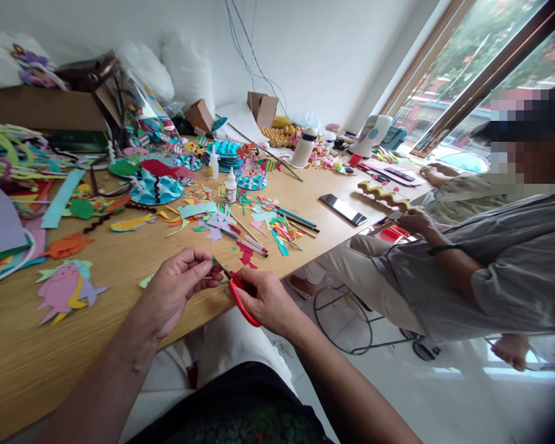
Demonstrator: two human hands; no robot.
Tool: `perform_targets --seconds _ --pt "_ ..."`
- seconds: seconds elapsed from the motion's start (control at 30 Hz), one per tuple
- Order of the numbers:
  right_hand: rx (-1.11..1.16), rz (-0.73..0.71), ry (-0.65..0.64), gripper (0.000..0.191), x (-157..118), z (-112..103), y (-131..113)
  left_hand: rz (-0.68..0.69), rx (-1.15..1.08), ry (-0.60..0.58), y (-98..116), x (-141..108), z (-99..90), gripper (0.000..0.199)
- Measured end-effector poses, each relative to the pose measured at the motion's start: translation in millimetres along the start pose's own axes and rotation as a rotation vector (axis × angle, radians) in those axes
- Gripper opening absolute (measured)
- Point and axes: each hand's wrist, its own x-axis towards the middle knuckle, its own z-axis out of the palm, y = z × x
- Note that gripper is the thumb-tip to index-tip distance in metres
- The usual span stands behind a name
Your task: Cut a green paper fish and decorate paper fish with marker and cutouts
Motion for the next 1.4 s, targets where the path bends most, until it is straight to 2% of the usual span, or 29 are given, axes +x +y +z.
perform_targets --seconds 0.57,0.87,1.03,1.2,1.4 --pt "-0.003 -0.004 -0.036 0.04 -3.0 -1.7 5.9 -0.024 0.008 -0.056 1.0 -0.6 -3.7 0.027" --pt "-0.07 -0.041 -0.072 0.035 -0.8 -11.4 6.2 -0.061 0.185 -0.101 9.3 5.2 -13.5 0.023" --pt "-0.329 0.008 -0.043 0.03 21.0 -24.8 11.7 -0.047 0.208 -0.033 9.3 6.7 -19.8 0.027" --pt "-0.676 0.084 -0.14 0.022 47.7 -33.0 8.2 -0.021 0.229 0.037 11.2 2.8 -21.5 0.031" --pt "-0.81 0.099 -0.217 0.012 61.9 -28.7 6.0 0.054 0.374 0.133 24.0 1.4 -40.4 0.032"
